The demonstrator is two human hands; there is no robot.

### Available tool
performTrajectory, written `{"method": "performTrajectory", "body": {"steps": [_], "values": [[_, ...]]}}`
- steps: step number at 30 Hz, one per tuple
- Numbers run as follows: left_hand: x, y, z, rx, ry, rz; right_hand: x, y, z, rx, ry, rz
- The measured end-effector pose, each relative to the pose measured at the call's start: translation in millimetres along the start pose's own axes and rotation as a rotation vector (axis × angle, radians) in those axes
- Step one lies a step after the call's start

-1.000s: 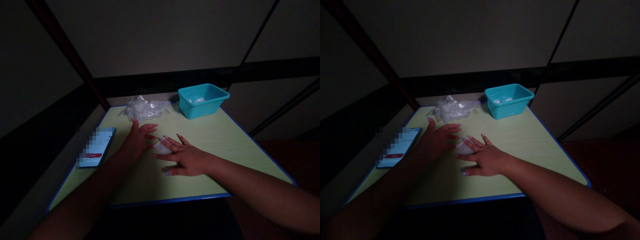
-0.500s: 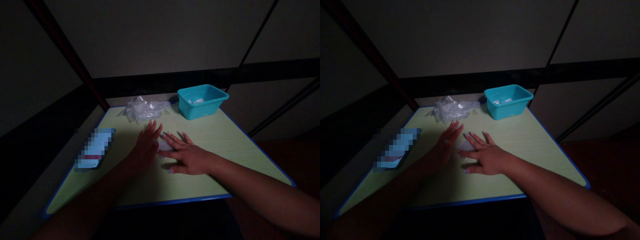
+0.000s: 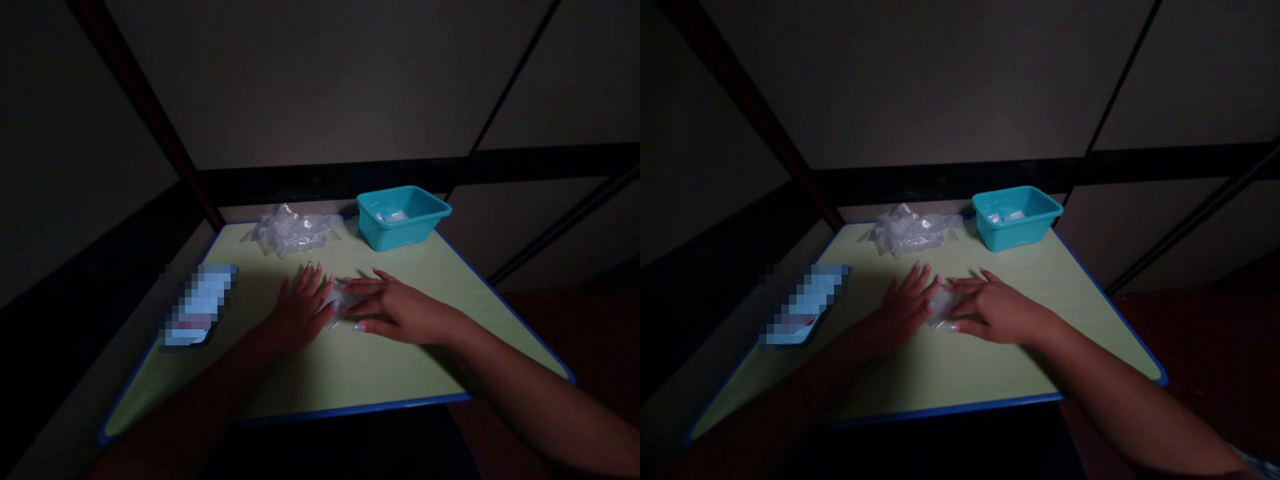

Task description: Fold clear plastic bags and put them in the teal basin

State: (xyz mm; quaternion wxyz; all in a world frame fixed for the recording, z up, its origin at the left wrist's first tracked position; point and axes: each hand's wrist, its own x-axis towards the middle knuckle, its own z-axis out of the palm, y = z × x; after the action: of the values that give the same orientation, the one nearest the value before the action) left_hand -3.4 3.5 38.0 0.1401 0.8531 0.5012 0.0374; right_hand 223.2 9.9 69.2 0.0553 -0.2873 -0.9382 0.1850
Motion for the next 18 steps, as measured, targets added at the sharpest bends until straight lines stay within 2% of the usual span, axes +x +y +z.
{"method": "performTrajectory", "body": {"steps": [3, 5, 12, 18], "values": [[1, -1, -0.3, -0.059, 0.035, 0.008, -7, -9, 0, -0.013, -0.069, -0.035], [2, -3, 1.3, -0.094, 0.068, 0.017, -10, -13, 6, -0.052, -0.07, -0.018], [2, -3, 4.5, -0.192, 0.025, 0.051, -3, -12, 24, -0.148, -0.048, -0.033], [5, -8, 3.9, -0.281, 0.019, 0.154, 5, -4, 16, -0.057, -0.005, -0.041]]}}
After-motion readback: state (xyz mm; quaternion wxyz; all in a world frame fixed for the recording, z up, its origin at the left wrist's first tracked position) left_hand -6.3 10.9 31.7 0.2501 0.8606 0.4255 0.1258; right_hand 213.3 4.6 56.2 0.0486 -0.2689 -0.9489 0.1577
